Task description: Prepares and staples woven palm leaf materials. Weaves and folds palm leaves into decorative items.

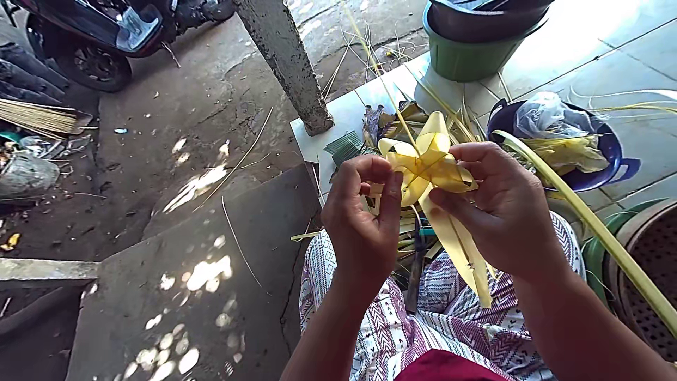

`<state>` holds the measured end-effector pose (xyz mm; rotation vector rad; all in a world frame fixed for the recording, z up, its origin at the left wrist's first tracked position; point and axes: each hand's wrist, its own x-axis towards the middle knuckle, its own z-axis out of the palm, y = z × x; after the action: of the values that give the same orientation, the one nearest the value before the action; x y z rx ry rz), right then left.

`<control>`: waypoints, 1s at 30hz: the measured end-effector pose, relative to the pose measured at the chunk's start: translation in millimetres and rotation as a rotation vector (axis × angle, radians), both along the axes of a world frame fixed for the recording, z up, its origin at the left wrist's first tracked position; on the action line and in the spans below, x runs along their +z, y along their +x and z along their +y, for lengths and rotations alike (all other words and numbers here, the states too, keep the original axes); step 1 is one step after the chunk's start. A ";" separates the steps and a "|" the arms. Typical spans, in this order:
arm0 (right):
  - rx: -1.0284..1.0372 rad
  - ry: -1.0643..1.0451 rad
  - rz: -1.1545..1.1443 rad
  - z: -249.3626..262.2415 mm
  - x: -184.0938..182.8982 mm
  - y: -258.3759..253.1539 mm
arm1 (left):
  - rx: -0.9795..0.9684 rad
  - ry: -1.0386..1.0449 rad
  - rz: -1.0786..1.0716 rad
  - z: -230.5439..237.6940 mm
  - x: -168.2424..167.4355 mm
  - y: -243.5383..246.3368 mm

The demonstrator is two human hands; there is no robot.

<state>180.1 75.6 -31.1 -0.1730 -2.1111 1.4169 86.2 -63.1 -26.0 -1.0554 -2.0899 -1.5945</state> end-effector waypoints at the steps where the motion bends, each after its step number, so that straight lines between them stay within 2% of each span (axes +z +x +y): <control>1: -0.003 -0.005 0.006 1.2 -0.3 0.5 | -0.011 0.002 0.000 -0.6 -0.6 1.0; 6: -0.004 -0.088 0.010 2.1 0.0 2.0 | -0.145 0.100 -0.024 -3.1 -5.1 2.5; 12: -0.006 -0.148 0.015 -0.3 -0.5 0.8 | -0.343 0.432 -0.458 -1.9 -26.1 9.7; 14: -0.014 -0.140 0.018 -0.1 0.2 0.9 | -0.353 0.347 -0.526 -1.0 -35.2 9.6; 17: -0.031 -0.130 0.015 -2.2 1.1 -0.1 | -0.304 0.238 -0.554 4.0 -31.9 12.6; 20: -0.054 -0.115 0.019 -4.0 3.1 -0.4 | -0.211 0.273 -0.490 8.6 -32.5 14.5; 22: -0.062 -0.109 0.027 -3.2 4.3 -1.1 | -0.222 0.328 -0.438 9.4 -41.3 14.9; 23: -0.063 -0.106 0.030 -2.5 4.6 -1.4 | -0.268 0.373 -0.479 9.5 -46.6 16.4; 27: -0.038 -0.151 0.014 -2.0 3.8 -2.2 | -0.631 0.552 -0.982 7.7 -64.6 25.8; 30: -0.062 -0.146 0.009 -1.6 1.7 -2.3 | -0.792 0.581 -1.288 5.4 -75.3 34.1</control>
<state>177.8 74.0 -29.3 -0.2863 -1.9783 1.5313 120.3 -57.7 -101.3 -0.6679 -1.3910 -3.6879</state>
